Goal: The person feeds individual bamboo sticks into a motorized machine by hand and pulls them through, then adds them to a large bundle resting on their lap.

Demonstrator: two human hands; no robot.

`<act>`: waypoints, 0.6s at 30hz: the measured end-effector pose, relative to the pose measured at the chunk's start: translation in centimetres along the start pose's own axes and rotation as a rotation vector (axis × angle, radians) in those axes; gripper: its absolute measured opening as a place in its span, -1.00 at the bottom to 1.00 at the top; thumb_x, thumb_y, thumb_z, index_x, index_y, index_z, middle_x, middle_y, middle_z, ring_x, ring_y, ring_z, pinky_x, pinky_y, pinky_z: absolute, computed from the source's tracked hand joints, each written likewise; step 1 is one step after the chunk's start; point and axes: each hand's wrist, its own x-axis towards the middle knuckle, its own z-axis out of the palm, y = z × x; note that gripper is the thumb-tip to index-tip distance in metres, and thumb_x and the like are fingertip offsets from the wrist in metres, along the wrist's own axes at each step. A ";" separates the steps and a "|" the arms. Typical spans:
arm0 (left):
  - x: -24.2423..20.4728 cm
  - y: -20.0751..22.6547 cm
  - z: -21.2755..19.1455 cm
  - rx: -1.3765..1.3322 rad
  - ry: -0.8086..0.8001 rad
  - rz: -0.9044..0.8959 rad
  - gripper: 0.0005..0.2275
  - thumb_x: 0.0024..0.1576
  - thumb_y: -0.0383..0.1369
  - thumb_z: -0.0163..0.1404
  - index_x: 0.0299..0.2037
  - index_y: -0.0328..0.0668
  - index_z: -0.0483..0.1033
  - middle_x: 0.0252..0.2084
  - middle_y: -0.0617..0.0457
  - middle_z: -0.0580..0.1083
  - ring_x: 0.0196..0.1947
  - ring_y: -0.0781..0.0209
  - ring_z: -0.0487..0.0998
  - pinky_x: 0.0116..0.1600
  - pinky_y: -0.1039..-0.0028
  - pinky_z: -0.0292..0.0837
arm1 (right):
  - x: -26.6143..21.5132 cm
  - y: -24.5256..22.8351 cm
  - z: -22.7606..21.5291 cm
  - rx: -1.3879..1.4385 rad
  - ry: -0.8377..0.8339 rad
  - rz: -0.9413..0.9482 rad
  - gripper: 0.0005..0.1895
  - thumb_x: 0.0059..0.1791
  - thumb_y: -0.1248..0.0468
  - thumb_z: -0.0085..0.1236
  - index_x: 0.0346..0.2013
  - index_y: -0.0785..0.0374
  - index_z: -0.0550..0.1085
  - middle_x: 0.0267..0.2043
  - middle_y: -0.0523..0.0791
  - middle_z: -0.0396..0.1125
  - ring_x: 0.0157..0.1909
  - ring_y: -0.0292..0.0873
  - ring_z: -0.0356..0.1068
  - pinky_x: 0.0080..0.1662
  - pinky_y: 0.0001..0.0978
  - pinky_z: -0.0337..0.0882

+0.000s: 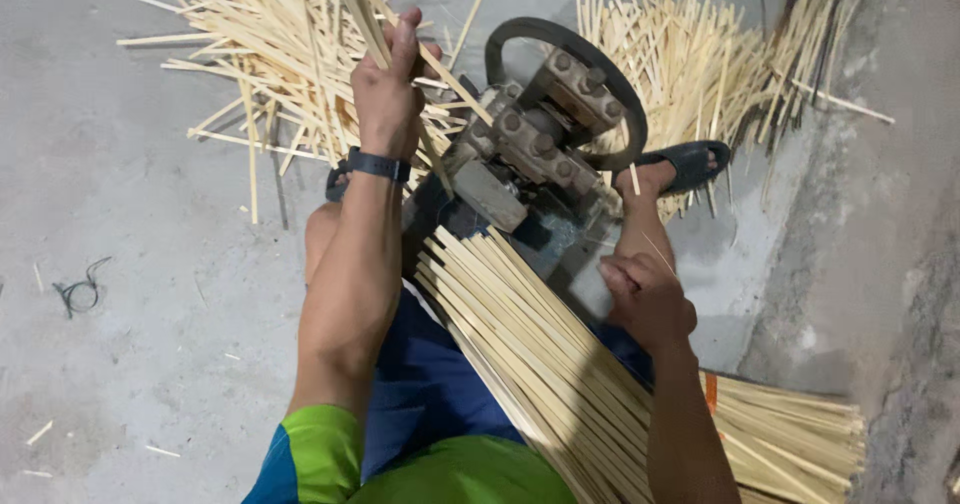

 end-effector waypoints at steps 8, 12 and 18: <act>-3.4 6.9 -0.6 0.094 -0.270 -0.037 -0.72 0.36 -0.23 0.00 0.03 -0.32 0.62 -0.50 0.13 0.49 -0.63 0.34 0.36 -0.55 0.51 0.26 | -1.9 -3.6 -0.5 -0.053 0.121 -0.258 -0.70 0.02 0.14 0.11 0.03 0.11 0.52 -0.09 -0.05 0.43 -0.09 -0.02 0.46 -0.04 -0.16 0.45; -10.0 10.5 1.4 0.717 -0.700 0.072 -0.86 0.25 -0.32 0.04 -0.18 -0.11 0.67 -0.47 0.10 0.64 -0.58 0.41 0.64 -0.45 0.51 0.58 | -0.9 -8.5 -2.9 -0.176 0.562 -0.565 -0.76 0.16 0.14 0.04 0.03 0.19 0.42 0.06 0.06 0.31 0.19 0.14 0.36 0.26 0.08 0.36; -15.8 8.3 8.3 1.056 -1.161 0.253 -0.88 0.12 -0.32 0.11 -0.42 -0.13 0.63 -0.57 -0.01 0.53 -0.65 0.17 0.52 -0.54 0.31 0.43 | 0.8 -7.2 -3.5 -0.299 0.423 -0.732 -0.71 -0.01 0.03 0.07 -0.20 0.17 0.39 -0.16 0.01 0.37 -0.02 0.03 0.40 0.19 0.31 0.31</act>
